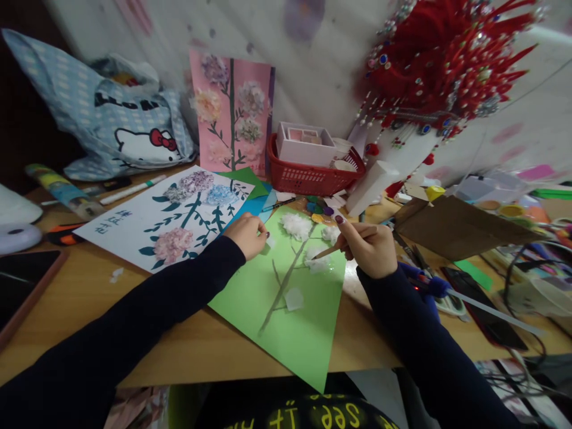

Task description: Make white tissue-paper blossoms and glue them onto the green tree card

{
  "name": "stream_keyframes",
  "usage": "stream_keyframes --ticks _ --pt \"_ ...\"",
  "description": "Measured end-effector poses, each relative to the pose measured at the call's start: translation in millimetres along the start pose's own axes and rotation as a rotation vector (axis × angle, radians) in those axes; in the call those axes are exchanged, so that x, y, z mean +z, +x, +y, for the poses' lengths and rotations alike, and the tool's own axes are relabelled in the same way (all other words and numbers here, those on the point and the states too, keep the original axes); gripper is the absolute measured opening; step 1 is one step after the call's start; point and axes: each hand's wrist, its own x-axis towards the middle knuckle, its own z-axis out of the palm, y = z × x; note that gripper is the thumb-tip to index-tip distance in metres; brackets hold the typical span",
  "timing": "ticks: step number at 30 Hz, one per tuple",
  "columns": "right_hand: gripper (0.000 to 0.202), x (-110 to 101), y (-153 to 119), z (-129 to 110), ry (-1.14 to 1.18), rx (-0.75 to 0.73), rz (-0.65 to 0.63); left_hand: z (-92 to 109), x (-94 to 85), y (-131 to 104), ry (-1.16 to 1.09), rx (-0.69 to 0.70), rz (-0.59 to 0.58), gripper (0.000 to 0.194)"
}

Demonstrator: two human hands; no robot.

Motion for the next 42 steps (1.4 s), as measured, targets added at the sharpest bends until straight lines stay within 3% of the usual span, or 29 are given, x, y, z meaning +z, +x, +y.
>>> stream_keyframes --ticks 6,9,11,14,17,21,24,30,36,39,42 --pt "0.053 -6.6 -2.1 -3.2 -0.096 -0.097 0.127 -0.8 0.3 -12.0 -0.129 0.046 -0.051 0.017" --pt "0.052 -5.1 -2.6 -1.2 -0.156 -0.142 0.165 0.6 5.1 -17.8 -0.198 0.116 -0.14 0.018" --pt "0.052 -3.5 -2.4 1.8 -0.173 -0.159 0.182 5.4 5.5 -20.8 -0.127 0.137 -0.189 0.015" --pt "0.053 -2.2 -1.7 7.6 -0.216 -0.209 0.195 17.5 4.7 -25.9 0.059 0.165 -0.11 0.009" --pt "0.053 -3.1 -0.7 13.6 -0.288 -0.245 0.229 27.8 10.5 -32.4 0.096 0.356 -0.034 0.008" --pt "0.052 -6.2 -0.7 17.8 -0.314 -0.241 0.315 28.1 31.6 -40.0 -0.018 0.68 -0.181 0.009" --pt "0.052 -8.3 -2.4 17.0 -0.246 -0.227 0.333 21.7 47.4 -43.0 -0.078 0.777 -0.261 0.012" --pt "0.05 -9.4 -7.7 16.7 -0.152 -0.205 0.284 19.2 50.7 -43.9 -0.073 0.783 -0.247 0.011" --pt "0.053 -10.9 -10.6 23.2 -0.226 -0.268 0.289 44.7 39.2 -40.2 -0.142 0.751 -0.319 0.007" --pt "0.054 -13.5 -11.8 25.6 -0.289 -0.268 0.307 55.9 40.2 -34.7 -0.127 0.796 -0.396 0.006" --pt "0.057 -15.5 -12.8 27.6 -0.372 -0.289 0.287 58.9 42.9 -27.5 -0.082 0.773 -0.4 0.008"
